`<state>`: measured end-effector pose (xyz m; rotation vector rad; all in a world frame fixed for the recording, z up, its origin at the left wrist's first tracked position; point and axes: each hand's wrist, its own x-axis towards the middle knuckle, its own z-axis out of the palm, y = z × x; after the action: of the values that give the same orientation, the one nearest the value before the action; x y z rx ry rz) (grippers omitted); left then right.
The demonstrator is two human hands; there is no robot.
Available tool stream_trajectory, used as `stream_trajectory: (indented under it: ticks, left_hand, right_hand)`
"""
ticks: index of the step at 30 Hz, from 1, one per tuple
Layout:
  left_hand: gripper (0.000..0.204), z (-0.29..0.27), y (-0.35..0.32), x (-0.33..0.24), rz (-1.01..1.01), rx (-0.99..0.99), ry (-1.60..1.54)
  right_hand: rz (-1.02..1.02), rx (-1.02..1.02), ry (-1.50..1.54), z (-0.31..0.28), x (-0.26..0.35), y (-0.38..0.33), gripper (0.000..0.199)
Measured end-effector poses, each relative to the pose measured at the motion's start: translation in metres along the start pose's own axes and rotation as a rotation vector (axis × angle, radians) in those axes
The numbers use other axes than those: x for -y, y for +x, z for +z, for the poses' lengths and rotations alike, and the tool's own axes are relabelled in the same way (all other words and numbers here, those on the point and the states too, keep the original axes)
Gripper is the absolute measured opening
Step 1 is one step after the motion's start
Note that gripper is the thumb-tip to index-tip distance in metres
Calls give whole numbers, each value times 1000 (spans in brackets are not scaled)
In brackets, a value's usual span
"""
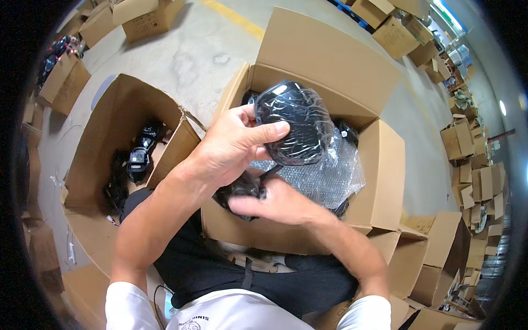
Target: The person packs electronic components by taking them from one cardboard box and placing them into another cardboard box with bubble wrap, arranging them neatly by hand.
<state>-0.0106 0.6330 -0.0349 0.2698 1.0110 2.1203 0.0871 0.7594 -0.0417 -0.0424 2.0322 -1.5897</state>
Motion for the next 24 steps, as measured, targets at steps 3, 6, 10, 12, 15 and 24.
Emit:
stream_trajectory:
  ticks: [3,6,10,12,15,24]
  left_hand:
    - [34,-5,-4,-1,52,27,15]
    - [35,-1,-12,-29,310,-65,171]
    - [26,-21,-11,-62,555,-146,-30]
    - [25,-26,-8,-61,580,-190,-31]
    - [26,-39,-17,-61,467,-160,-8]
    - [27,-35,-22,-63,448,-166,2]
  right_hand:
    - [59,-240,2,8,-4,12,57]
    - [99,-482,170,-7,-41,19,47]
    - [236,-678,659,-58,-114,46,43]
    - [52,-788,978,-55,-123,66,34]
    - [199,-436,937,-8,-130,81,28]
    - [-236,-765,-872,-53,-158,109,50]
